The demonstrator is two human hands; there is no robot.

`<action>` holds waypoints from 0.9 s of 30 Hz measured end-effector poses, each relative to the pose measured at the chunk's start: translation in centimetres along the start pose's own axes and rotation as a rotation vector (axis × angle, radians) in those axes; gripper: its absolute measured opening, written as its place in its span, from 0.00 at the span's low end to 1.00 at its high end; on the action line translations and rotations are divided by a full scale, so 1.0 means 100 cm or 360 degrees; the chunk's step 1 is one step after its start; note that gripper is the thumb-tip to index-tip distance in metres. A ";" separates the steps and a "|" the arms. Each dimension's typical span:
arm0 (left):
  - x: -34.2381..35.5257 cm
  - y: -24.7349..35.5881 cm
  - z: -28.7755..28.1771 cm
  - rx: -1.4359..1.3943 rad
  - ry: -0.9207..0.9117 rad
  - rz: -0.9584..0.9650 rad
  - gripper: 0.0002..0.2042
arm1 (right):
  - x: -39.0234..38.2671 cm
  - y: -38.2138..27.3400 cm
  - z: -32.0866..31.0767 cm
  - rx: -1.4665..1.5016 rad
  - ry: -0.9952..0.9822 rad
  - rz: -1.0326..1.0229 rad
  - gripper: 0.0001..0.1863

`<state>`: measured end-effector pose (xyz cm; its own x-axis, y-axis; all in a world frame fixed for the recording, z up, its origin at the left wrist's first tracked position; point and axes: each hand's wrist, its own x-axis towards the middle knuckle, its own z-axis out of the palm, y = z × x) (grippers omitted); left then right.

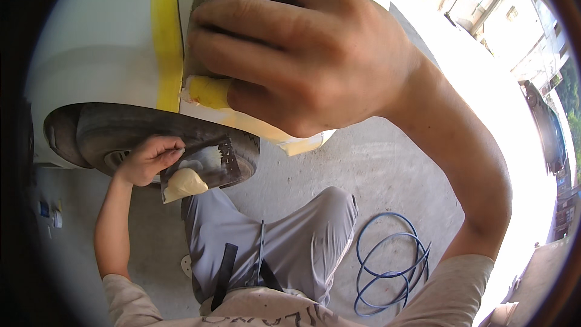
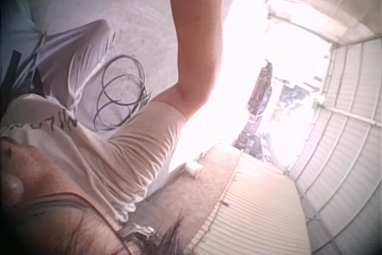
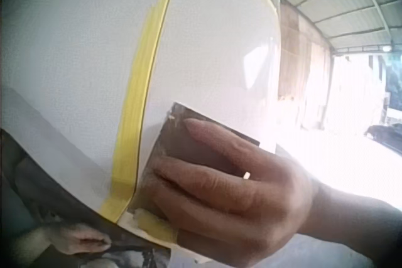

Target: The person applies body filler to the front fender of a white car using a putty knife and a metal mixing card. They repeatedly scoop filler from the card and spread it over the fender surface near the wheel arch, smoothing the material in place.

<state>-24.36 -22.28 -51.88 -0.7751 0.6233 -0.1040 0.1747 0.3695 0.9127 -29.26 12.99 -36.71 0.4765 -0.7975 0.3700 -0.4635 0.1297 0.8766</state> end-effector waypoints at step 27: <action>0.000 0.009 -0.004 0.0094 0.0008 -0.0098 0.11 | -0.073 -0.085 -0.044 0.0086 -0.0146 0.0717 0.12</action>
<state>-24.38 -22.21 -50.89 -0.7884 0.5948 -0.1570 0.1622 0.4471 0.8797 -25.49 20.32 -45.54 0.1517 -0.7177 0.6796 -0.6486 0.4465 0.6164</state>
